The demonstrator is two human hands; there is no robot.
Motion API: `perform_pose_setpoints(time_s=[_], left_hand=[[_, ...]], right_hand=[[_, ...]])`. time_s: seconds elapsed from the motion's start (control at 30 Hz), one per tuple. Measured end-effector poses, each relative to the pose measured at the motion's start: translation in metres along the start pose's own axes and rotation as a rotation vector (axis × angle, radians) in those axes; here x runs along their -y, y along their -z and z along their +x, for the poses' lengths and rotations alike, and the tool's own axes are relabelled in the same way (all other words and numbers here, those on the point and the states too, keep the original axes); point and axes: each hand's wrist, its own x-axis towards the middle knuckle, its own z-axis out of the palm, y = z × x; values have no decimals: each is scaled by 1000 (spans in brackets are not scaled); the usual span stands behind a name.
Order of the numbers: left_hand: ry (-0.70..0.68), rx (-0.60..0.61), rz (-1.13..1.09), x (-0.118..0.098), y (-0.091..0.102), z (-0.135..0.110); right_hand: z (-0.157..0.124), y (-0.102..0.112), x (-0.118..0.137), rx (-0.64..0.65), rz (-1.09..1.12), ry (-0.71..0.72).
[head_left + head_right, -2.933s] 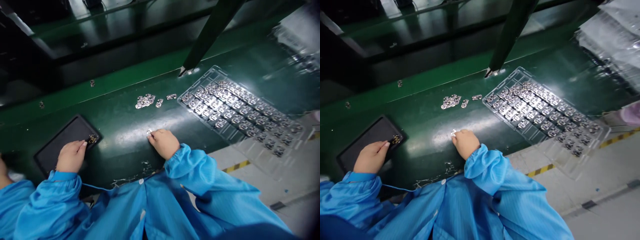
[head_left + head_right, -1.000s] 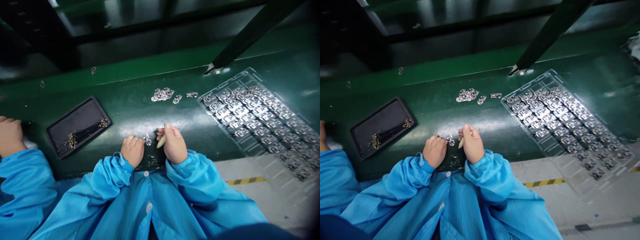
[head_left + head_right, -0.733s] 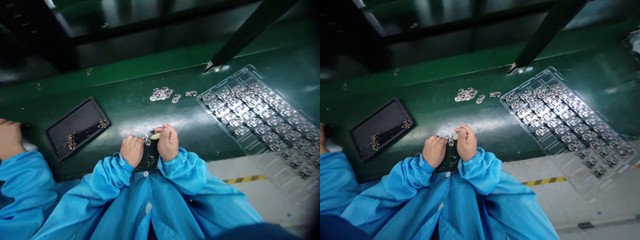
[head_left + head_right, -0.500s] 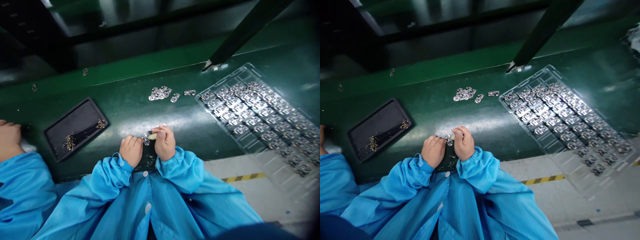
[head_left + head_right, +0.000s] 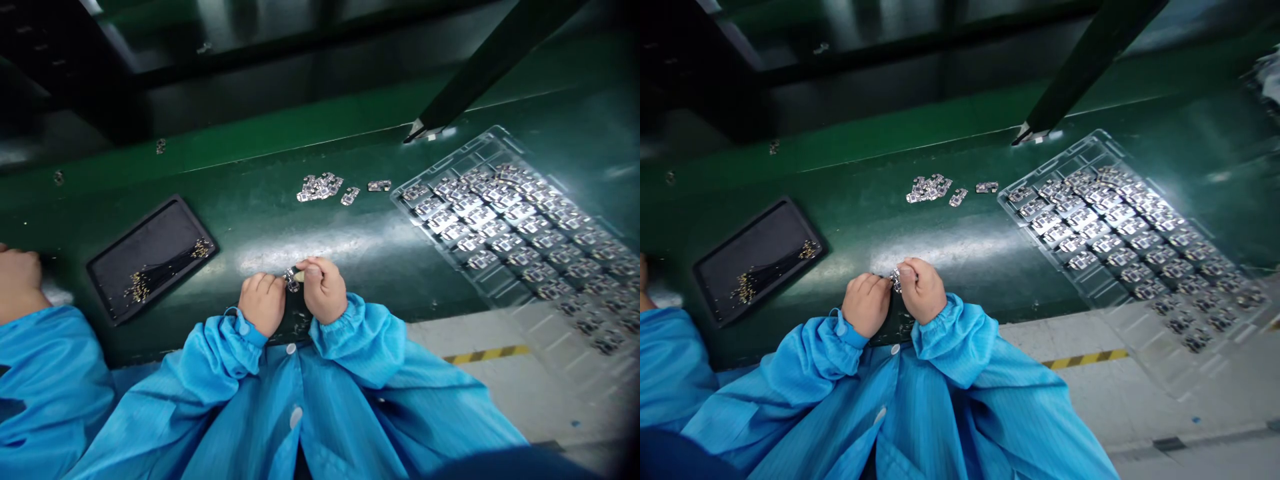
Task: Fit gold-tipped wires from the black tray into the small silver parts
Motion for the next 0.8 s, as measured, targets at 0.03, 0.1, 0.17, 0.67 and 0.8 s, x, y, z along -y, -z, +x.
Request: perform_pose_setpoints(time_s=[0.03,0.1,0.17,0.67,0.8], left_hand=[[-2,7,-5,0,0,0],[-6,19,-15,1,-1,-2],[-4,26,-21,1,-2,-5],[501,-108,-33,105,47,63],[572,180,88,157,46,19]], right_hand=[[2,1,3,70,-39,27],[7,2,10,246,-125,97],[11,0,16,393,-186,165],[100,42,-18,91,-323,-310],[121,44,-34,122,-615,-128]])
